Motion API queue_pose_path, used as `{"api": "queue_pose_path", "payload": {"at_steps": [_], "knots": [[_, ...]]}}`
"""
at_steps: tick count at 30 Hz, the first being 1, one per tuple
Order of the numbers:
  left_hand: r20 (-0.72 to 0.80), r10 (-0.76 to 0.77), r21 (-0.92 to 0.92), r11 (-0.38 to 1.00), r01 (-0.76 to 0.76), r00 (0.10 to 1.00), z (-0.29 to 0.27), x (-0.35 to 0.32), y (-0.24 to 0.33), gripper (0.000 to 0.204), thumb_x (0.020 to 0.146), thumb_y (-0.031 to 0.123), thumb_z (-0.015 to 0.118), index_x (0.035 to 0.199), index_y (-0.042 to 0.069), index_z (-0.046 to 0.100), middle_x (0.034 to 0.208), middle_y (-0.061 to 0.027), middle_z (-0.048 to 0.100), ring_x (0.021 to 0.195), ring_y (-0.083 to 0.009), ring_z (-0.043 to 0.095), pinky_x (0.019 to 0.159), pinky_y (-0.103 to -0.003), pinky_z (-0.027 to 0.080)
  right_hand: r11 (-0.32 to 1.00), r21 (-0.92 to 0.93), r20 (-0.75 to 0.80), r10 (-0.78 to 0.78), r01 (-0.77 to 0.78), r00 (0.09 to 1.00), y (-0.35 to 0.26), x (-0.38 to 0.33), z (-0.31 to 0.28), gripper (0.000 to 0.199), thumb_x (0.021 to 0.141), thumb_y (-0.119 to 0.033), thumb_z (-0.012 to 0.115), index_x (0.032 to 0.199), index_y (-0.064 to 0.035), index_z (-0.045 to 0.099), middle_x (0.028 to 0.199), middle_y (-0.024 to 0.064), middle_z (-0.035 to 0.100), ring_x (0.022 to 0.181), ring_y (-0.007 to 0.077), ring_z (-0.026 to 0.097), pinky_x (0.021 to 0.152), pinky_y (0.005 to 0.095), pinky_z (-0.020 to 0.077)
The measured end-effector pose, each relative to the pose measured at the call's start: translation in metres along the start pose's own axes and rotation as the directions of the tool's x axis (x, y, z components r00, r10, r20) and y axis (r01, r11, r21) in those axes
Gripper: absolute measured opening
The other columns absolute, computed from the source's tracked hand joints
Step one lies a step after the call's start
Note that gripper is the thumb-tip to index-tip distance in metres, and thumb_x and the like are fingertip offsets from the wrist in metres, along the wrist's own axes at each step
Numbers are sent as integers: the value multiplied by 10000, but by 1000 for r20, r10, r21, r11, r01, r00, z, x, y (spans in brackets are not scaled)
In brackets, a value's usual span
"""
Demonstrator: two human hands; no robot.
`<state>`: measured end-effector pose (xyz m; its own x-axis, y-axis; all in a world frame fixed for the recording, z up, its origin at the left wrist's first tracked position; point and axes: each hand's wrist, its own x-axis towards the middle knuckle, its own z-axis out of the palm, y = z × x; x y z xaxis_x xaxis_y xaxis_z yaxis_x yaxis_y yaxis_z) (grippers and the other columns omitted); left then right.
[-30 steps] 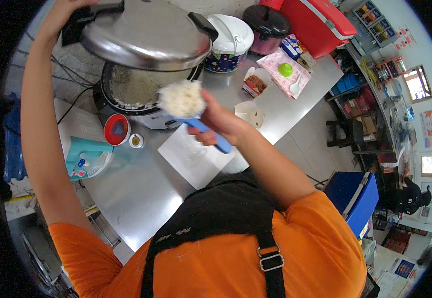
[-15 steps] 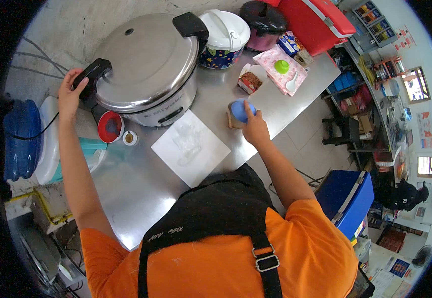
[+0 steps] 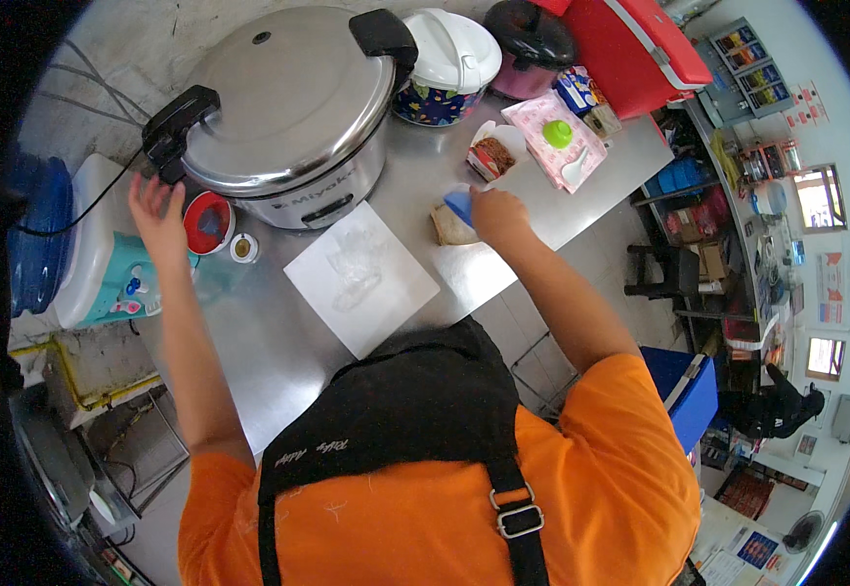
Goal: The person scoops cooked meat and rice into a compartmentalized container, then adds seaweed, fried chicken, and pickled vegetables from a display case. The person closes the container and hands it to a customer.
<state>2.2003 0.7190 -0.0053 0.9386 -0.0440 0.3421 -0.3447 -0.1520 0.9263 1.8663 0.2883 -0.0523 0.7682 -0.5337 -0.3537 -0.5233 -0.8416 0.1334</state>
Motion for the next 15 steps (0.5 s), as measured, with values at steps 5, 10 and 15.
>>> {"api": "queue_pose_path", "payload": {"at_steps": [5,10,15], "knots": [[-27,-126,-20,992,125,992,-6,-115,-35,620,971,-32,782,1536,35,536,1387,-116,674,1279,-225,650,1114,-388,529,1000,-21,58,4,-3,998,-4,-4,-5,410,1145,-220,493,1515,-127,645,1178,211,805,1084,409,802,911,535,648],[-3,-331,55,942,331,943,-13,-228,-31,495,991,-21,730,1460,68,602,1305,-66,691,1201,-179,664,1002,-347,561,986,99,-89,-127,136,988,-8,-25,-16,500,1112,-252,538,1585,-95,583,1213,233,782,1045,438,793,902,544,643],[63,-308,58,951,305,949,35,-248,2,409,1004,-12,714,1391,88,626,1225,-36,701,1087,-140,671,917,-312,559,764,484,-42,-467,427,883,-112,-24,57,649,984,-159,589,1624,-65,543,1276,305,723,1199,471,692,1066,530,556]]}}
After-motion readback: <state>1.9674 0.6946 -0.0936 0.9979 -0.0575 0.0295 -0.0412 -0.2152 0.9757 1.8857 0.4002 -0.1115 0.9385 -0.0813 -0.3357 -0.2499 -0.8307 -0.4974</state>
